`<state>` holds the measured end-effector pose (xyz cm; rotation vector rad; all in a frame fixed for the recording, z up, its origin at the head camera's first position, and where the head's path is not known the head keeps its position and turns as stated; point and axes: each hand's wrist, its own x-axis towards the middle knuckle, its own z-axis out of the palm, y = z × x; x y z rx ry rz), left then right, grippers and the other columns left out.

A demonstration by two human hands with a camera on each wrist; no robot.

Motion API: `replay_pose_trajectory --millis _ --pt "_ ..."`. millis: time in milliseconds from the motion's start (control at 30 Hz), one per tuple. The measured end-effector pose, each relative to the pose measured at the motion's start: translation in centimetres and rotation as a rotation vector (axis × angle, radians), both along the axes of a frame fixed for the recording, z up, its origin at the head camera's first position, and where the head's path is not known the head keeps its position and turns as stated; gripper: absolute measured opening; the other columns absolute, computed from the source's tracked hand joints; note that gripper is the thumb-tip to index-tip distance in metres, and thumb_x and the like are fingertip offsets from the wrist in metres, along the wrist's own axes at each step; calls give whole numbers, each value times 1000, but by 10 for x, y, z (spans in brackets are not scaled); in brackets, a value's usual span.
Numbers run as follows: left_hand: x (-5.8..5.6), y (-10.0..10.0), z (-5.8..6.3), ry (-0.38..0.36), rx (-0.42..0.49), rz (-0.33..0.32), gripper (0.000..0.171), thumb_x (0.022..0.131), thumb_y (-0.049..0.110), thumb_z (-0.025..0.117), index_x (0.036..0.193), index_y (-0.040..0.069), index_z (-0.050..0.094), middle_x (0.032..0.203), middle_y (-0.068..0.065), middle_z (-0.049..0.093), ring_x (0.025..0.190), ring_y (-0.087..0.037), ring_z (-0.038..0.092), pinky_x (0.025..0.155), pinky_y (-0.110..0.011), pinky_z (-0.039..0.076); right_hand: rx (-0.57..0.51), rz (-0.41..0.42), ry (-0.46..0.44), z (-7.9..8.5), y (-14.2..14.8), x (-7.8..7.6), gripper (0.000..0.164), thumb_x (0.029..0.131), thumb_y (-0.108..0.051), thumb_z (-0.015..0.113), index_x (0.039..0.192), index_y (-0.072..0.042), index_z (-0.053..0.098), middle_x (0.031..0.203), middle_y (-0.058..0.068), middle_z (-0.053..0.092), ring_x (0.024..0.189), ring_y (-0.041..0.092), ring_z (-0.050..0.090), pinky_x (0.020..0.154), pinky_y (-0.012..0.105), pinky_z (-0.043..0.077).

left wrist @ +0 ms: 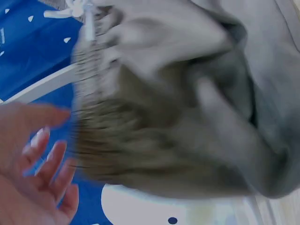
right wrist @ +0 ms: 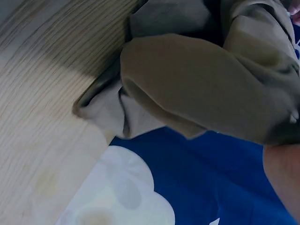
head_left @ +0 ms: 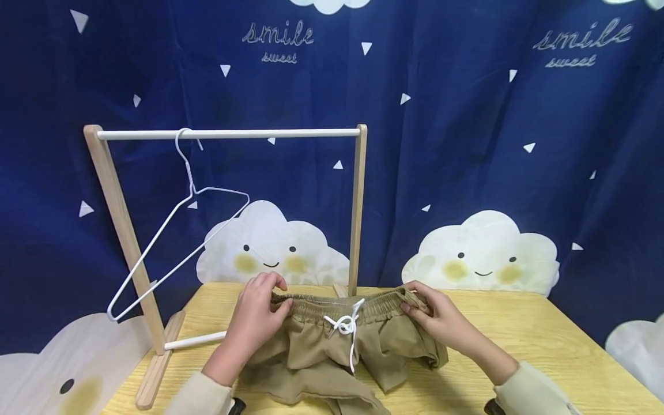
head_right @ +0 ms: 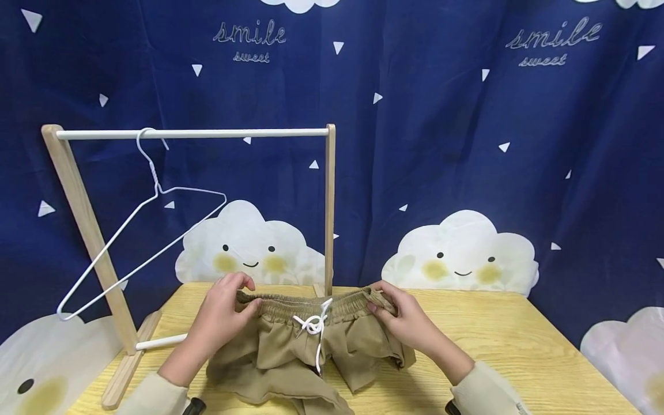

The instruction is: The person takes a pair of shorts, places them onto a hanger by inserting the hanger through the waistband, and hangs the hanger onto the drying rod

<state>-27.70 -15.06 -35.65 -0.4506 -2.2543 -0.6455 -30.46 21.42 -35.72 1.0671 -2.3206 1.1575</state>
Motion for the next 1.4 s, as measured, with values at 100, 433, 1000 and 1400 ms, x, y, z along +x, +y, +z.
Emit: replay_pose_trajectory --millis 100,433,1000,1400 --pt "2 8 -3 -72 -59 -107 28 79 11 84 96 14 63 97 -2 69 92 -22 65 81 -49 47 -29 37 9 0 -2 3 26 98 2 62 120 -10 63 101 1 70 89 7 65 78 24 53" --pt "2 39 -16 -143 -172 -338 31 92 26 76 118 12 69 127 -5 67 120 -26 60 99 -55 48 -54 233 16 3 -13 17 39 94 17 52 121 -10 59 114 6 63 102 9 59 86 22 50" --pt "3 52 -20 -299 -228 -529 29 93 45 71 98 18 62 120 5 61 118 -18 55 102 -49 45 5 334 6 12 -22 32 48 100 12 48 143 -7 51 142 7 57 134 13 52 110 22 39" --pt "2 48 -13 -71 -204 -501 22 88 12 76 89 16 55 87 9 46 74 -3 42 80 -25 53 90 136 269 17 -20 28 26 90 -2 74 108 -13 59 90 -5 61 62 -7 47 50 15 45"
